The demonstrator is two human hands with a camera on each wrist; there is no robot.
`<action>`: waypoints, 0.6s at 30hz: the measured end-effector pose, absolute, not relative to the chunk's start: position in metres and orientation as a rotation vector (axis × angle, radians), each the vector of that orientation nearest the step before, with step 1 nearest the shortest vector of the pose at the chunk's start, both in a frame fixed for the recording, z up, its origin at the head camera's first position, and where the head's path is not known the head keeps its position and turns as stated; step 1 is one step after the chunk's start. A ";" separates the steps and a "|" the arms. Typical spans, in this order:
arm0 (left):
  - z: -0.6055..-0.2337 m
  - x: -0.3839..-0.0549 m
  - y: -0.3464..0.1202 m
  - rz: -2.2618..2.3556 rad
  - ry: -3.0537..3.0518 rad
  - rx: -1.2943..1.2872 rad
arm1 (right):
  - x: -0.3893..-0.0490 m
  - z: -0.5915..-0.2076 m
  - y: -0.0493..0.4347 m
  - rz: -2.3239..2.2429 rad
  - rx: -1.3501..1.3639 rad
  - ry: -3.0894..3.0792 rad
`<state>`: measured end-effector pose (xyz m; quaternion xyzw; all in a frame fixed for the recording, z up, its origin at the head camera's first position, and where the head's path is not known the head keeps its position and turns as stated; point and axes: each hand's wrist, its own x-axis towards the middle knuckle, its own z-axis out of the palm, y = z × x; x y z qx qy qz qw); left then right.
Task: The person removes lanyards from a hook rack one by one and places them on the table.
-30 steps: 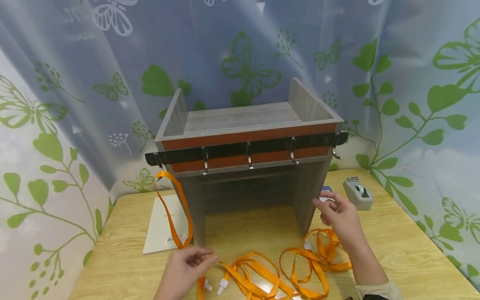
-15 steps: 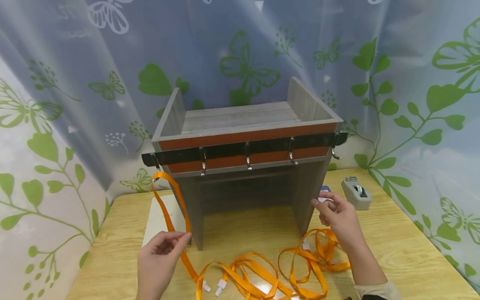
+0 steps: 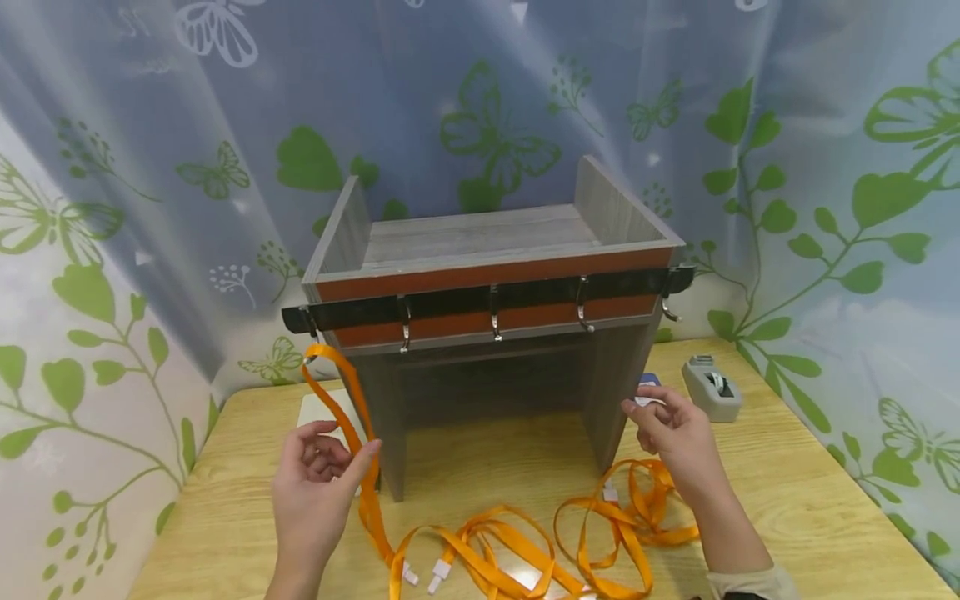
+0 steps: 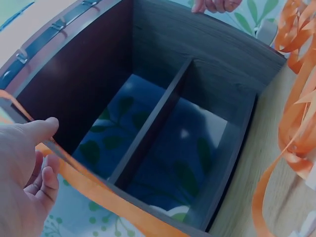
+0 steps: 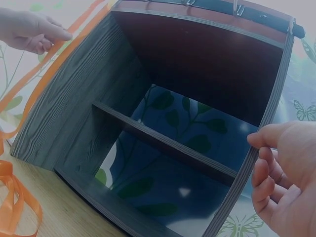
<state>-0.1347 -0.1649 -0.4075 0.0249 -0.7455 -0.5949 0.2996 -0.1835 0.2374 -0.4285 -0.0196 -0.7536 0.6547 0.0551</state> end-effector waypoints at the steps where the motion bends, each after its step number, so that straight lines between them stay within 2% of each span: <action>1: -0.407 -0.136 -0.163 -1.560 -1.990 0.043 | -0.183 -0.429 0.238 1.985 -0.059 -2.290; 18: -0.412 -0.147 -0.157 -1.394 -2.091 -0.011 | -0.183 -0.428 0.236 1.979 -0.045 -2.287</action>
